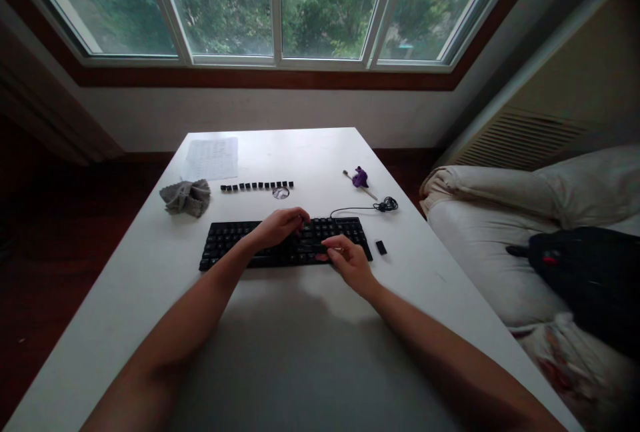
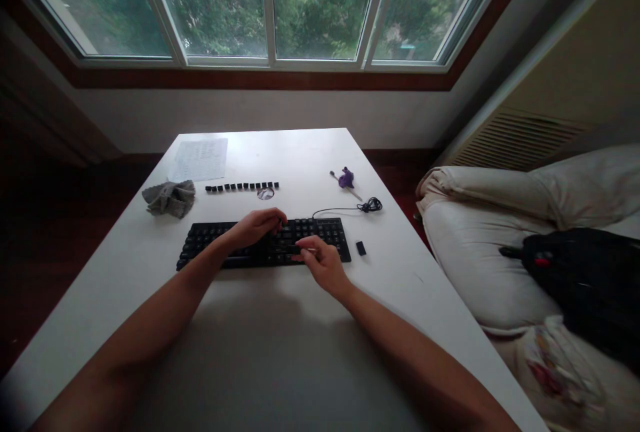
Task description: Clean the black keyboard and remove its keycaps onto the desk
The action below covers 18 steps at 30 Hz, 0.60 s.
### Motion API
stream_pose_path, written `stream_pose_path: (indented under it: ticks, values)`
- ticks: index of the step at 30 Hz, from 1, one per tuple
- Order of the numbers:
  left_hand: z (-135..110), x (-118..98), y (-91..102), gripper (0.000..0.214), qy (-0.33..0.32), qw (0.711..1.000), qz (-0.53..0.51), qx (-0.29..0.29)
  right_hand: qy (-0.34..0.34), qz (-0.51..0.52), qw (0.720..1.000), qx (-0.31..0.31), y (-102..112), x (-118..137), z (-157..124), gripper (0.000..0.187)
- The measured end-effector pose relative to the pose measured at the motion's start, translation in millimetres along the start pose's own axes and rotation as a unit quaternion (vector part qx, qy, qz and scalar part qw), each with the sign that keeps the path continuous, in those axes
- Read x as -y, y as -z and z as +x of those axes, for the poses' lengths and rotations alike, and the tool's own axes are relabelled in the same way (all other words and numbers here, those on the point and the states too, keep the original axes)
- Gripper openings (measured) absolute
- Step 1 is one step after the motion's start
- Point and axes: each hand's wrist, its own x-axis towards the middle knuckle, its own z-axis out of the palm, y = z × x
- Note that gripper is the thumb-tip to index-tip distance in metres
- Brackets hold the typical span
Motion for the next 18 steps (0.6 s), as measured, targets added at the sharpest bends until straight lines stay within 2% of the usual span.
stream_pose_path:
  ticks: [4, 12, 15, 18]
  values:
    - [2, 7, -2.0, 0.031, 0.000, 0.999, 0.007, -0.040, 0.039, -0.014, 0.996, 0.081, -11, -3, -11, 0.022]
    - [7, 19, -3.7, 0.030, 0.025, 0.997, 0.002, -0.076, -0.007, -0.008, 0.977, 0.213, -12, -2, -9, 0.020]
    - [11, 24, -1.4, 0.028, 0.027, 0.997, 0.006, -0.077, -0.024, -0.024, 0.971, 0.235, -12, -3, -7, 0.020]
    - [20, 30, 2.9, 0.028, 0.020, 0.994, 0.030, -0.105, -0.037, -0.006, 0.972, 0.234, -12, -3, -5, 0.020]
